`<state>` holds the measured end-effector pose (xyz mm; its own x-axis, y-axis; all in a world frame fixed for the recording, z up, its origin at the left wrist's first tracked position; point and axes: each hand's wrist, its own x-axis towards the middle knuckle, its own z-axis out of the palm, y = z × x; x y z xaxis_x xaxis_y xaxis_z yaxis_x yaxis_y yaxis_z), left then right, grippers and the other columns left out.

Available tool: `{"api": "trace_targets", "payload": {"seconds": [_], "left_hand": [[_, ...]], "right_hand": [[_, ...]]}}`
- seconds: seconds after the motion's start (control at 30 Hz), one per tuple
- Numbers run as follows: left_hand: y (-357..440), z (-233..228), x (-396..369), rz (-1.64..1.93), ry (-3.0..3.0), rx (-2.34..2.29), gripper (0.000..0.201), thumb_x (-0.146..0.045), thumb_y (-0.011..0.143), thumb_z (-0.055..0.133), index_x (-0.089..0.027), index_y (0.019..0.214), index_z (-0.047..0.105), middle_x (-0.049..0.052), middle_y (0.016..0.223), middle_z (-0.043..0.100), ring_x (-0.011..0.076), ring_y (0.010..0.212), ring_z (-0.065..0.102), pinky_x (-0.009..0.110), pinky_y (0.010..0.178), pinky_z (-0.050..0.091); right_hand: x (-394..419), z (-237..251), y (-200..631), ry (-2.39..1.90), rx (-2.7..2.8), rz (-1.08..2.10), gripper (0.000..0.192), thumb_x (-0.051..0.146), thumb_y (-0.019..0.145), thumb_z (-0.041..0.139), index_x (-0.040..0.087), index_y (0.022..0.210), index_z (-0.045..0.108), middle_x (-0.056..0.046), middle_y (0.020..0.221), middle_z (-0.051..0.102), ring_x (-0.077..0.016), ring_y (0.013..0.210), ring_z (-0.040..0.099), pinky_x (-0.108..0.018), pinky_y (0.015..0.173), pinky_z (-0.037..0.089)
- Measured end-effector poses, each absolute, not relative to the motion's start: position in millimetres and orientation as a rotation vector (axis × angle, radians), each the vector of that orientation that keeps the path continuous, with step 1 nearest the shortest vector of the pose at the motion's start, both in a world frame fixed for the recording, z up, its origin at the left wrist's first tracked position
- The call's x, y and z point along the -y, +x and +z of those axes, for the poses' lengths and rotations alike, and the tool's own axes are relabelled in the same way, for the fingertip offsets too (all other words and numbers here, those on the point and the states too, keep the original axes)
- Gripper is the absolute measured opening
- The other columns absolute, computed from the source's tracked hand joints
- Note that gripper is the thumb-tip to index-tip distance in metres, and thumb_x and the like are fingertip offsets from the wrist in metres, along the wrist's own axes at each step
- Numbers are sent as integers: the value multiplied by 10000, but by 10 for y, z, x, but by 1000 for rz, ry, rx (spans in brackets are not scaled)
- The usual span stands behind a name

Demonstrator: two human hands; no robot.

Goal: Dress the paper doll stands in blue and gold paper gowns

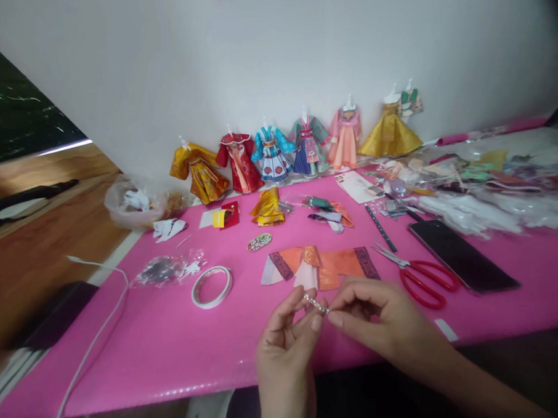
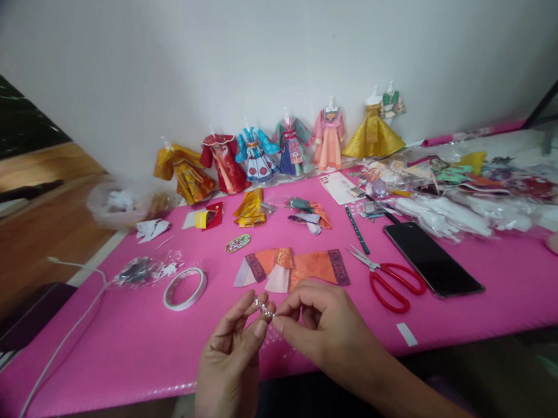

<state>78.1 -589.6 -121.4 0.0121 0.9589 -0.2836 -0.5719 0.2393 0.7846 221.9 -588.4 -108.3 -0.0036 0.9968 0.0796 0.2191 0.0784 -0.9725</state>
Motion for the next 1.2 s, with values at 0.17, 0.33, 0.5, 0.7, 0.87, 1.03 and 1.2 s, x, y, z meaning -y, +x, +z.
{"api": "trace_targets", "payload": {"seconds": [0.17,0.33,0.5,0.7,0.87,1.03,1.2], "left_hand": [[816,-1255,5905,1291,530,-954,396,-183,616,886,-210,989,757,49,998,777,172,875,737,255,834,566],[801,-1285,5900,1243,565,-932,368,-188,644,874,-231,988,751,31,1007,773,161,914,723,262,877,550],[768,-1313,5912,1194,597,-928,425,-220,662,866,-201,1057,711,58,997,756,191,897,726,295,841,568],[630,-1402,5868,994,845,-1025,324,-392,839,707,-166,1064,650,-55,520,605,92,391,559,219,517,496],[572,-1291,5775,1130,1274,-1128,108,-314,847,697,-208,852,714,-5,803,652,127,740,622,207,707,480],[632,-1121,5733,879,1360,-957,160,-312,910,583,-218,933,710,42,983,679,214,994,601,298,907,428],[626,-1104,5733,769,1248,-944,200,-330,864,597,-184,728,611,-13,697,519,143,692,460,235,644,364]], "right_hand": [[5859,-1133,2236,-1278,1310,1181,137,285,755,653,182,664,644,31,618,515,-99,537,395,-244,495,305],[5845,-1127,2298,-1289,1292,1264,132,290,744,663,183,668,642,22,625,533,-110,560,415,-250,519,327],[5797,-1105,2397,-1244,1282,1410,134,300,751,666,181,692,650,13,632,562,-118,585,451,-248,540,351],[5748,-1059,2491,-1306,1354,1417,139,302,728,677,174,680,650,22,607,541,-112,579,432,-247,537,328],[5749,-949,2508,-1333,1481,1472,122,271,759,655,171,688,647,25,610,543,-100,558,419,-239,512,310],[5749,-881,2528,-1369,1615,1458,118,263,787,646,186,699,663,46,573,488,-91,531,395,-229,475,278],[5738,-940,2539,-1394,1675,1428,95,274,778,671,202,724,702,45,565,490,-93,524,409,-220,460,284]]}}
